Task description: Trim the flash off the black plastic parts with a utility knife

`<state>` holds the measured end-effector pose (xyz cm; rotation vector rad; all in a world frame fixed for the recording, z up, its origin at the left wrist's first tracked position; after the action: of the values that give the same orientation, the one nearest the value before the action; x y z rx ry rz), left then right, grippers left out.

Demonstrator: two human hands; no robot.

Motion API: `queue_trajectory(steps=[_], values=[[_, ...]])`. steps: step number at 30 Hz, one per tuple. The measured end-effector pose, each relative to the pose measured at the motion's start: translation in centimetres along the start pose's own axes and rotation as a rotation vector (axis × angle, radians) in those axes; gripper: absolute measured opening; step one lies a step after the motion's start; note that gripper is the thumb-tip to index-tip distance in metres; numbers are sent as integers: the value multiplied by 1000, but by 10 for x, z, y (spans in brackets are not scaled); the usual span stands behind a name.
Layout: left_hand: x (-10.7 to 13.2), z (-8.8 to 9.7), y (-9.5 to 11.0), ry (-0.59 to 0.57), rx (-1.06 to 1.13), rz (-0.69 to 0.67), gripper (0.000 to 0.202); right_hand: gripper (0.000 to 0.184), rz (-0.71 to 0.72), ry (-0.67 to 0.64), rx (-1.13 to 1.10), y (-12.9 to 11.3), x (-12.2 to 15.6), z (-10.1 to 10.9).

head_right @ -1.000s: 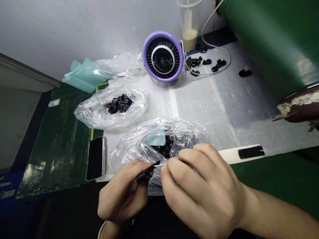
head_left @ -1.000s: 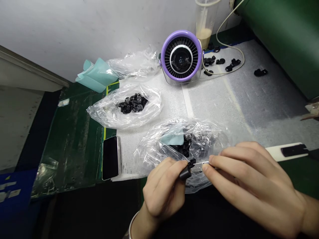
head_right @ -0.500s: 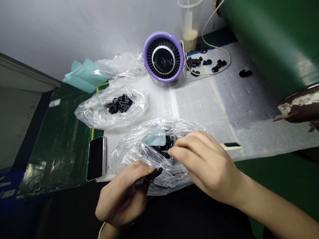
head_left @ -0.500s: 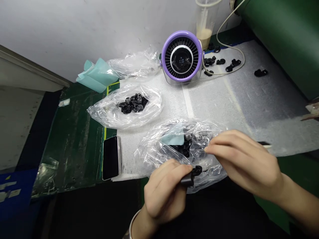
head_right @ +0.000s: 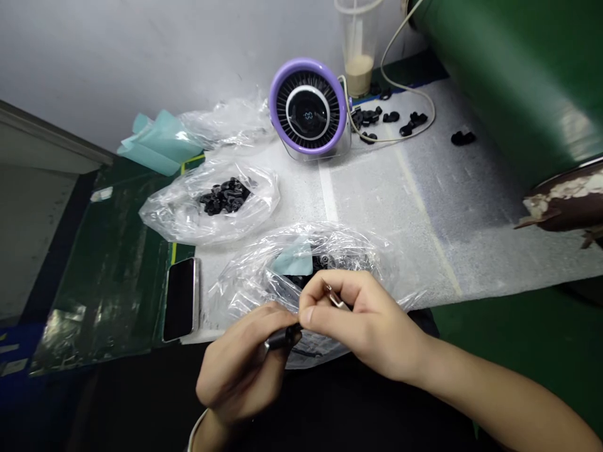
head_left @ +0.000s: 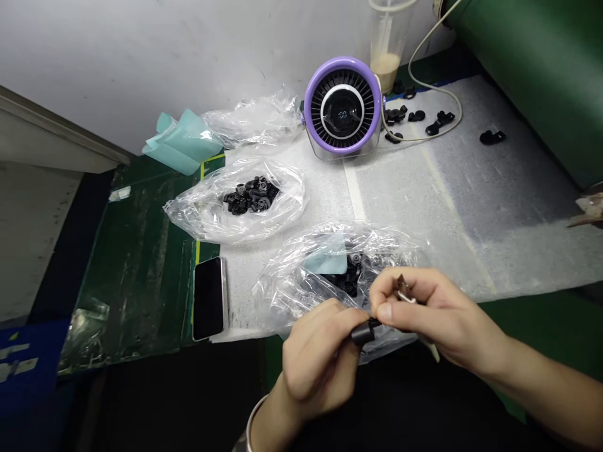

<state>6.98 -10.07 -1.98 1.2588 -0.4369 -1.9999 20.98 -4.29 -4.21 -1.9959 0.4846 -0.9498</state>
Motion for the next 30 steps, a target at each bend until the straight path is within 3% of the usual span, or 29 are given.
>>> queue_trajectory(steps=[3,7,13,18,22,26,30], values=[[0,1,-4,29,36,12,17,31,-44,4,-120,6,-4,1],[2,2,-8,33,96,90,12,32,112,112,108,0,4,5],[4,2,-13,25,156,148,4,9,15,74,297,6,9,1],[2,5,-12,21,15,61,15,22,-19,88,152,11,5,-1],[3,8,-6,38,-279,-35,19,32,-35,96,120,14,4,-5],[5,7,0,-10,-478,-94,20,29,-36,139,228,13,6,-8],[6,8,4,23,-478,-113,17,22,86,159,420,5,10,-10]])
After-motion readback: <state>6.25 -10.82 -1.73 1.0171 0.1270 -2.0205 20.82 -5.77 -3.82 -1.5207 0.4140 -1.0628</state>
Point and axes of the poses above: each hand's wrist, its own x-axis away from the middle knuckle, its own z-axis out of the back of the hand, y = z × x, the point moved 5 cm from there along -x, towards the middle knuckle, and after that the axes turned 12 degrees about -z, right-handed, at the moved point
